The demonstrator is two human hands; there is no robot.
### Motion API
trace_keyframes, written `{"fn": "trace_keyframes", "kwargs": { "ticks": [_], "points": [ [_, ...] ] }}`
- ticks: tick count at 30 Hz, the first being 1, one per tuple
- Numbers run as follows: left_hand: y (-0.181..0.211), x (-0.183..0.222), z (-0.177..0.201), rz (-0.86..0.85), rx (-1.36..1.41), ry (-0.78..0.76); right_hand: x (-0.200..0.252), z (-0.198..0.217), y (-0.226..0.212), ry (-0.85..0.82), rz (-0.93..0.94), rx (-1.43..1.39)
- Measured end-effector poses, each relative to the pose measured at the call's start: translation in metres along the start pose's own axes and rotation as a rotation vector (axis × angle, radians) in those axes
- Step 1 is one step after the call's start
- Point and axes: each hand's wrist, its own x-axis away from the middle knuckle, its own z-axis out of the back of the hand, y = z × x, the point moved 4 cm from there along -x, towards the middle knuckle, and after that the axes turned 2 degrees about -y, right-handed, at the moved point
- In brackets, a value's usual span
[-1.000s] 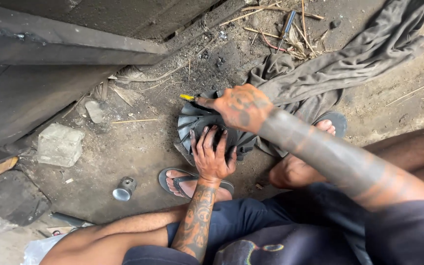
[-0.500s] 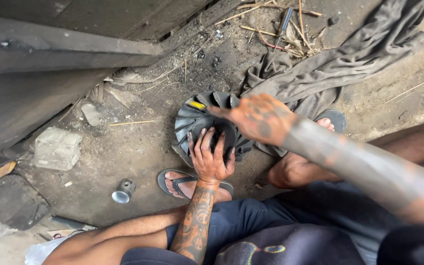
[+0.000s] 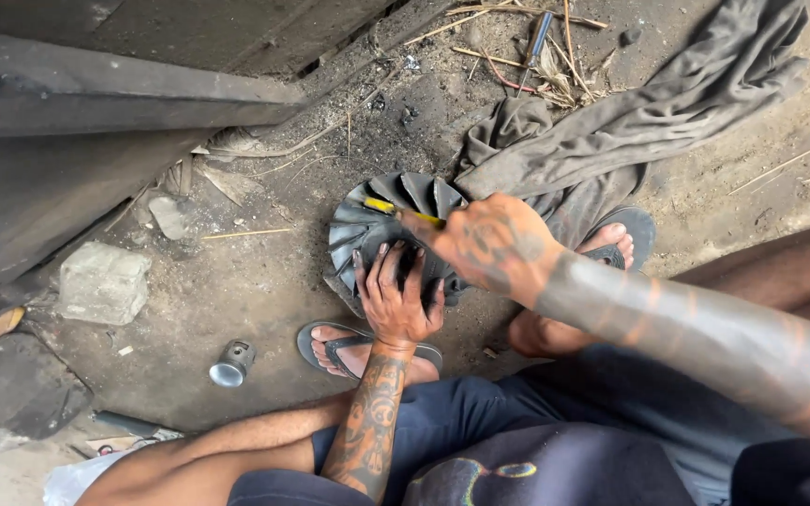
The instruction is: Cleaning a motorcycle cooling fan by brushing away dirt and debris from the fins.
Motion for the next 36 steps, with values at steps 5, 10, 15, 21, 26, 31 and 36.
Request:
{"fn": "trace_keyframes", "kwargs": {
  "ticks": [5,10,15,21,26,31,36],
  "points": [
    [-0.001,-0.005,0.003,0.033,0.012,-0.025,-0.049,-0.054,-0.004,-0.016,-0.107,-0.114],
    [-0.001,-0.004,-0.001,0.021,-0.006,-0.033,-0.003,-0.013,0.005,-0.162,-0.143,-0.145],
    [0.001,0.000,0.002,0.024,-0.015,-0.032,-0.024,-0.044,-0.010,0.075,-0.127,-0.002],
    [0.000,-0.007,-0.002,0.029,0.000,-0.034,0.006,-0.031,-0.011,0.267,-0.256,0.459],
    [-0.001,-0.003,0.001,0.026,-0.018,-0.025,-0.004,-0.017,0.003,0.061,-0.048,-0.067],
    [0.000,-0.002,0.006,0.045,-0.030,-0.056,-0.034,-0.071,0.001,0.087,-0.103,0.010],
    [0.001,-0.003,0.001,0.032,-0.034,0.003,0.016,-0.037,0.001,0.052,-0.092,0.151]
  ]
}}
